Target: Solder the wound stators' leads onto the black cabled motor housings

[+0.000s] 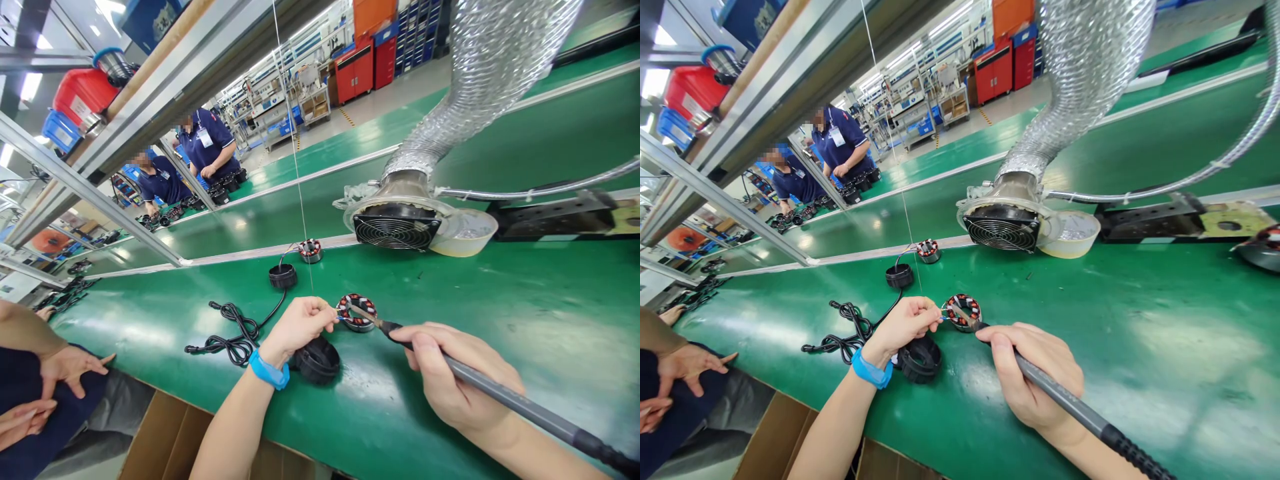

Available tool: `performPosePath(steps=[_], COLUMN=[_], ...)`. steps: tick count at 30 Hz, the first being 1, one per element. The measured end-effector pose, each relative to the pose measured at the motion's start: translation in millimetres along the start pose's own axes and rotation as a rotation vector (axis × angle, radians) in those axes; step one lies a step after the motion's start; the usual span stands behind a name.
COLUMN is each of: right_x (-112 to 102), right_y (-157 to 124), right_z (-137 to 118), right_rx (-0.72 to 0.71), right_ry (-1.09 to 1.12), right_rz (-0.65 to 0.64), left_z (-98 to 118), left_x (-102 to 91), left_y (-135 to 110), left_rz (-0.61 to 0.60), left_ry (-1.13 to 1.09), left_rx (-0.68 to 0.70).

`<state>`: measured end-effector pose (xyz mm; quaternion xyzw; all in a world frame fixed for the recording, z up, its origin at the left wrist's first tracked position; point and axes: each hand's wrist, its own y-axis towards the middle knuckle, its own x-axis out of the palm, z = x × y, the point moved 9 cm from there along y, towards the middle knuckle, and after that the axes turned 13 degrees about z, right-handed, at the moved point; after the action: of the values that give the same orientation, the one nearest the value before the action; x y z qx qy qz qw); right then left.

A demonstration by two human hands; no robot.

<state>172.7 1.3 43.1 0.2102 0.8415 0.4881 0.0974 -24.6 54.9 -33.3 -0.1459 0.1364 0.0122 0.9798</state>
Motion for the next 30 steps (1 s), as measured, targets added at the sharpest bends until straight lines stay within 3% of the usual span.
performPosePath(steps=[20,30], right_x=[16,33], right_y=[-12,-17], right_z=[18,26], right_rx=[0.083,0.051], right_ry=[0.0,-0.049], right_rz=[-0.069,-0.181], left_z=[0,2], left_x=[-0.2,0.9], left_y=[0,-1], left_rz=[-0.005,-0.006], left_ry=[-0.026,-0.011], left_rx=[0.016,0.012])
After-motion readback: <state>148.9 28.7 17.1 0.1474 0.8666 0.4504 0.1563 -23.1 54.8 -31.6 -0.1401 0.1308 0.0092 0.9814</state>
